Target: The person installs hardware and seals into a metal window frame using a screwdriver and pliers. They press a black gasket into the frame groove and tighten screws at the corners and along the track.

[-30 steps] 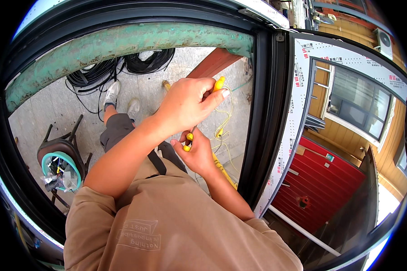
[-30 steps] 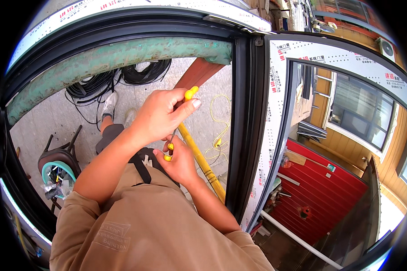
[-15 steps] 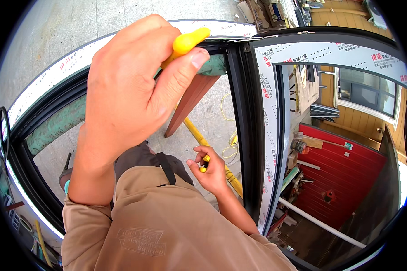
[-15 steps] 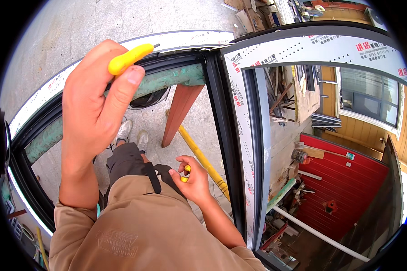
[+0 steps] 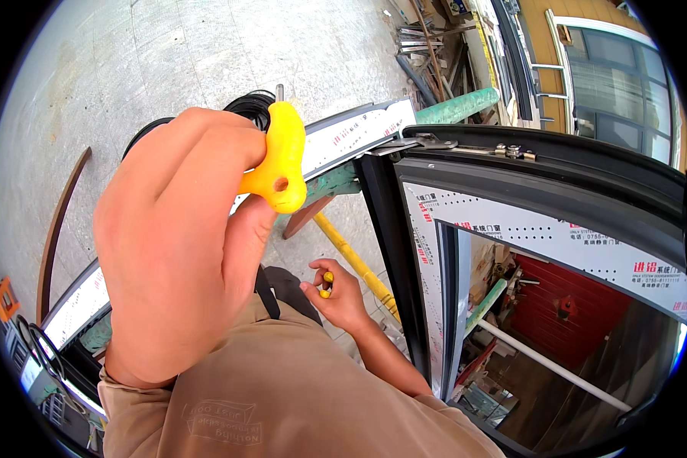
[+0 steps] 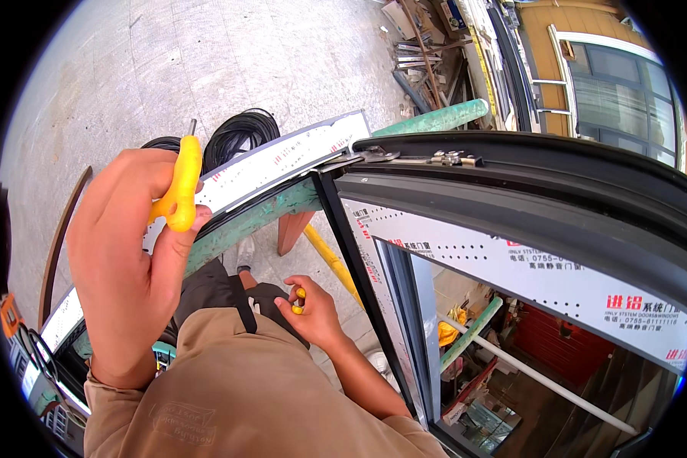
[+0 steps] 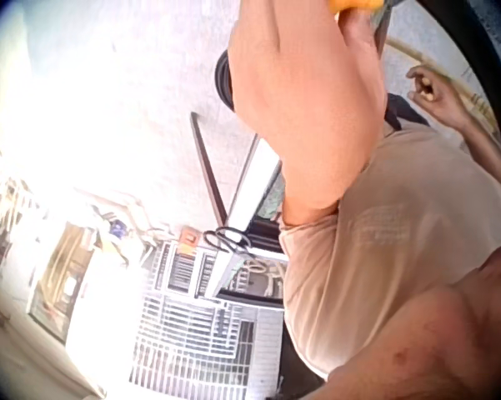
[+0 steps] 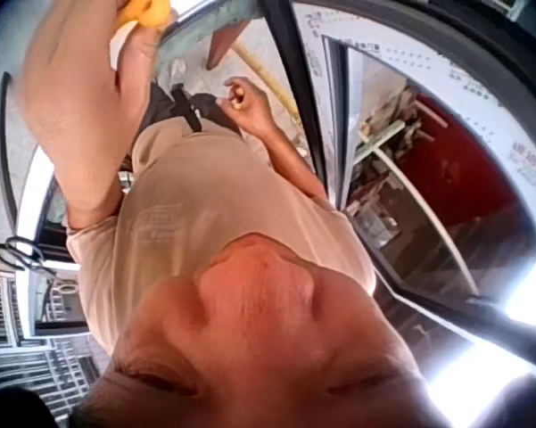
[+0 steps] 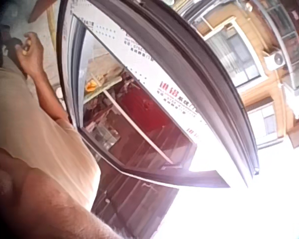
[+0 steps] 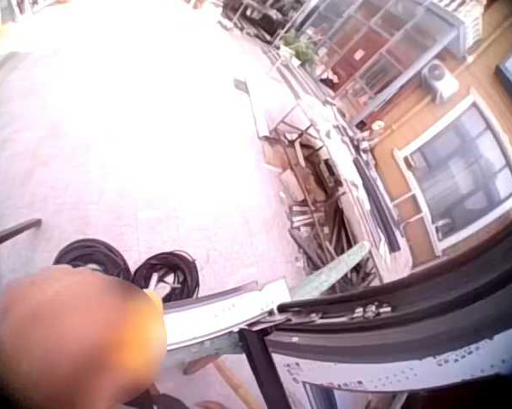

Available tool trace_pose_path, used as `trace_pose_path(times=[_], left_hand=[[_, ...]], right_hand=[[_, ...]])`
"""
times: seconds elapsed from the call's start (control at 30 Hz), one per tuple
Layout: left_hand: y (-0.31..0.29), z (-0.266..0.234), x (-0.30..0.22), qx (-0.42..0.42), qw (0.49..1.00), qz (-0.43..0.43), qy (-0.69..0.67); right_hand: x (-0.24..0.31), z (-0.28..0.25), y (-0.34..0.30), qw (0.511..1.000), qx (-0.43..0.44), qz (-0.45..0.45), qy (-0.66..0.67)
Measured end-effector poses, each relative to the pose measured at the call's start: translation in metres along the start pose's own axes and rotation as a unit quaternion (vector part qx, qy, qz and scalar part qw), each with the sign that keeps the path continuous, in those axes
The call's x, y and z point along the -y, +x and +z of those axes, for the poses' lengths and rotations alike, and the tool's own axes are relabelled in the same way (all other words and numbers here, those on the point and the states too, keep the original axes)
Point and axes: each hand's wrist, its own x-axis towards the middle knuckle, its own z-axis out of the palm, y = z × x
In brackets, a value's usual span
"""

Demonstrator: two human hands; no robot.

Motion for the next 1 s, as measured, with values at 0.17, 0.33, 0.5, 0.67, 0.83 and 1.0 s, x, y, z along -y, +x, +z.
trace_pose_path(times=[0.17, 0.33, 0.5, 0.67, 0.83, 1.0], left_hand=[[0.011, 0.013, 0.018, 0.082, 0.996, -0.008, 0.020], [0.019, 0.017, 0.012, 0.127, 0.990, -0.033, 0.043], [0.021, 0.017, 0.013, 0.173, 0.981, -0.066, 0.065], [0.025, 0.014, 0.011, 0.193, 0.975, -0.084, 0.067], [0.024, 0.016, 0.014, 0.193, 0.978, -0.075, 0.039], [0.025, 0.022, 0.017, 0.133, 0.990, -0.013, 0.036]], right_hand=[[0.001, 0.000, 0.024, 0.999, -0.017, 0.027, 0.031], [-0.001, -0.005, 0.040, 0.998, -0.016, 0.058, 0.028], [-0.007, 0.000, 0.056, 0.996, -0.039, 0.047, 0.064], [-0.004, -0.005, 0.067, 0.997, -0.031, 0.066, 0.009], [0.000, -0.002, 0.071, 0.996, -0.034, 0.067, 0.045], [-0.002, -0.002, 0.056, 0.994, -0.021, 0.097, 0.054]])
